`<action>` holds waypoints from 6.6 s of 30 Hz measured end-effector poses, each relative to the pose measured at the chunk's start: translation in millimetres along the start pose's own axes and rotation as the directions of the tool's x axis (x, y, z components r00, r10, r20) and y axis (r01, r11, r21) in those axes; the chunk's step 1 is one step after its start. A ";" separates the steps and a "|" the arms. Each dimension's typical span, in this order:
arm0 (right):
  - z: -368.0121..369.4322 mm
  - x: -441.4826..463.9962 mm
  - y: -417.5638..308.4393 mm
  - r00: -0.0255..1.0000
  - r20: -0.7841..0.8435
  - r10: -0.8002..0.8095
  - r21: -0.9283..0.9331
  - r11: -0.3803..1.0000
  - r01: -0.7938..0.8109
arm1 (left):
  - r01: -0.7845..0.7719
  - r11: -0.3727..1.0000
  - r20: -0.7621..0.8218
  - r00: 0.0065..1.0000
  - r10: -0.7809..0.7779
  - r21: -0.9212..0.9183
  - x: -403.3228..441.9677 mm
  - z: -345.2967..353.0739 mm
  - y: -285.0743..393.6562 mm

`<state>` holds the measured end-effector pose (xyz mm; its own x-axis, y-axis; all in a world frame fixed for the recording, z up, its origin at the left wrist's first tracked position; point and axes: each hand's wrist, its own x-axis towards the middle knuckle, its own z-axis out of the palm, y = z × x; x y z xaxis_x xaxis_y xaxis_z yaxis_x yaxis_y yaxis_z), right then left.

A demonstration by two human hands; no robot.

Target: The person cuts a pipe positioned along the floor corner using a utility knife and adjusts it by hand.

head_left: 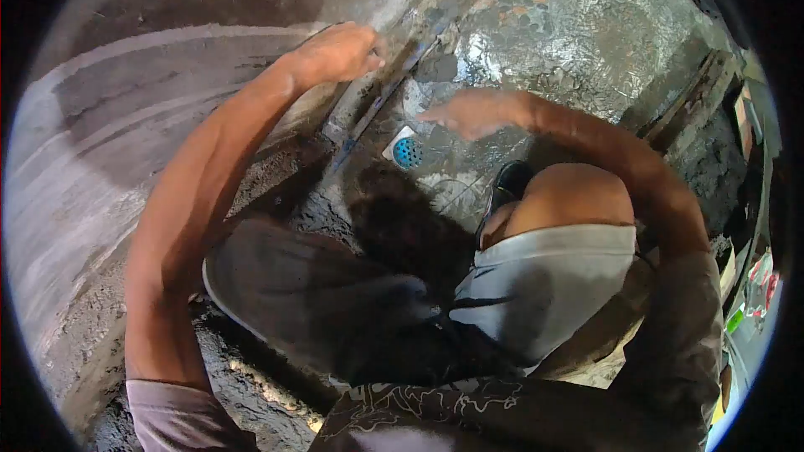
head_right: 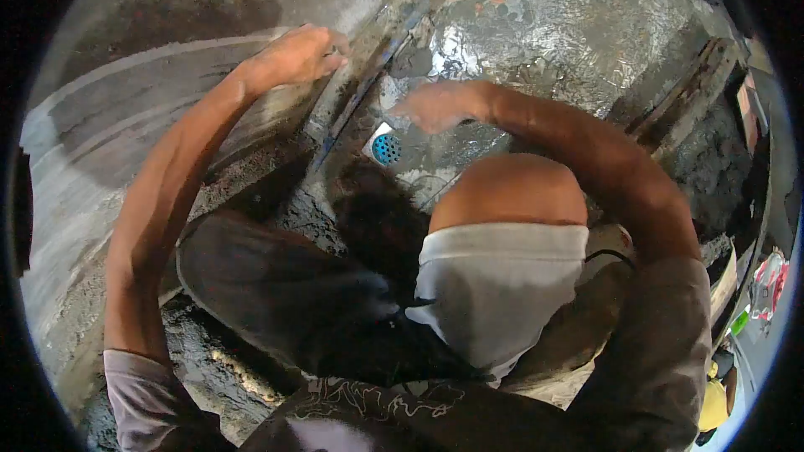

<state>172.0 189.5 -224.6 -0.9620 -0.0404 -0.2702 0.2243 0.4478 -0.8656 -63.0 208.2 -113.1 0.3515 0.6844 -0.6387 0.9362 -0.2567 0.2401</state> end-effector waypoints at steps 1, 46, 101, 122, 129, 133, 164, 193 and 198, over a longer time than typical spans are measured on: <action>10.0 2.4 -1.6 0.999 -0.037 -0.028 -0.038 0.999 0.026 | 0.020 0.999 -0.002 1.000 -0.020 0.030 12.1 16.8 -9.4; 185.8 141.9 -89.8 0.869 -0.349 0.351 -0.191 0.881 -0.432 | -0.079 0.971 -0.268 0.963 0.017 -0.225 80.6 165.1 -59.2; 219.7 134.1 -77.3 0.828 -0.355 0.433 -0.084 0.868 -0.490 | -0.056 0.965 -0.252 0.968 -0.011 -0.257 82.2 158.3 -62.8; 217.7 162.3 -62.7 0.792 -0.509 0.338 -0.080 0.897 -0.434 | -0.037 0.960 -0.181 0.983 -0.014 -0.276 82.5 156.0 -59.4; 216.2 173.5 -54.6 0.769 -0.564 0.300 -0.085 0.906 -0.416 | -0.040 0.962 -0.184 0.983 -0.011 -0.270 81.6 152.1 -61.0; 215.6 158.5 -58.8 0.800 -0.487 0.350 -0.100 0.888 -0.450 | -0.016 0.976 -0.157 0.987 -0.019 -0.218 81.5 149.4 -59.7; 237.2 149.3 -60.4 0.803 -0.501 0.323 -0.173 0.872 -0.458 | -0.003 0.986 -0.243 0.969 -0.039 -0.169 75.1 143.9 -52.9; 217.3 146.2 -65.5 0.812 -0.343 0.473 -0.034 0.857 -0.514 | 0.017 0.995 -0.268 0.963 -0.043 -0.100 77.1 154.5 -49.0; 213.3 175.4 -45.2 0.780 -0.540 0.317 -0.087 0.900 -0.426 | 0.008 0.997 -0.264 0.964 -0.027 -0.073 79.5 151.3 -51.8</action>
<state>26.5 -28.3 -322.8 -0.7632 0.5928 -0.2573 0.5986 0.4983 -0.6272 -83.5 172.7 -286.9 0.3139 0.8467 -0.4296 0.9363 -0.2008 0.2882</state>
